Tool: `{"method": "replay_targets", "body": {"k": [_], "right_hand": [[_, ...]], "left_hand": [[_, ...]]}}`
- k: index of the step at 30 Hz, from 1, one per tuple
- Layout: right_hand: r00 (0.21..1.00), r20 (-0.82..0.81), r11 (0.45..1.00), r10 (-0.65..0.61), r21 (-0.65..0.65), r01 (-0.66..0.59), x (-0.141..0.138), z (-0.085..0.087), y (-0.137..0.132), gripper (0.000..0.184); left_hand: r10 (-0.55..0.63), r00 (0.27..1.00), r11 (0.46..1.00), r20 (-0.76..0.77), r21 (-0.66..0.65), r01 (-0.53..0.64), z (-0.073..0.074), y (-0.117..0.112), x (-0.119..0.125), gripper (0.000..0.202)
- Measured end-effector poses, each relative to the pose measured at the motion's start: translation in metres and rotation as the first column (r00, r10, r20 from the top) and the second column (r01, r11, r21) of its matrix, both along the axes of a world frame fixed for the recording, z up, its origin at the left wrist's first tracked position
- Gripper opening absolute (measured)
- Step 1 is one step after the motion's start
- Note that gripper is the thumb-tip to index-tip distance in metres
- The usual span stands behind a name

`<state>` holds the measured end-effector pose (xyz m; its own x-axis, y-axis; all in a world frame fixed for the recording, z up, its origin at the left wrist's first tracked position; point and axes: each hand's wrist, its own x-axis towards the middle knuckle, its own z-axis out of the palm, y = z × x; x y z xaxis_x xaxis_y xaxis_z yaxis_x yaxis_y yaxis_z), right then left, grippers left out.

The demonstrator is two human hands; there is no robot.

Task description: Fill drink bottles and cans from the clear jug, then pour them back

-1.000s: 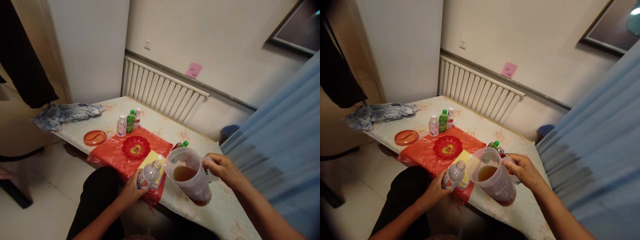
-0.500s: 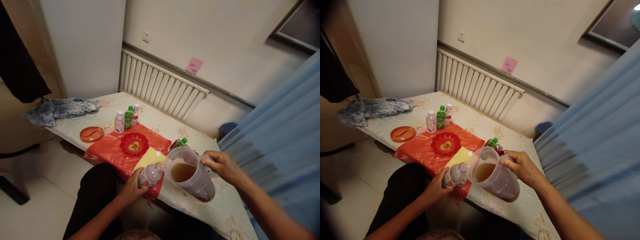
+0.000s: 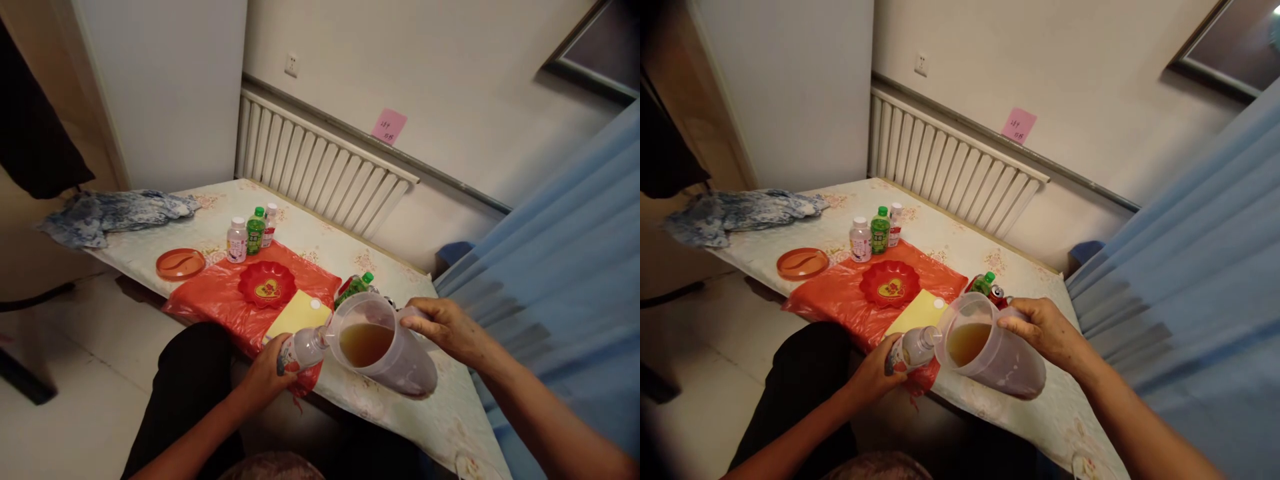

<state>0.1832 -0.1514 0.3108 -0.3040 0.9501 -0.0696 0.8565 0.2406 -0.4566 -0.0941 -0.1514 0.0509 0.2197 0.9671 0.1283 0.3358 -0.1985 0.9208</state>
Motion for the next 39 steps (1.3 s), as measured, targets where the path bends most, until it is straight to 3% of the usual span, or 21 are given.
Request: {"method": "replay_targets", "body": {"k": [39], "right_hand": [[0.997, 0.049, 0.998, 0.063, -0.034, -0.062, -0.013, 0.008, 0.005, 0.049]], "left_hand": [[-0.023, 0.999, 1.0, -0.027, 0.0, 0.023, -0.005, -0.001, -0.001, 0.063]]}}
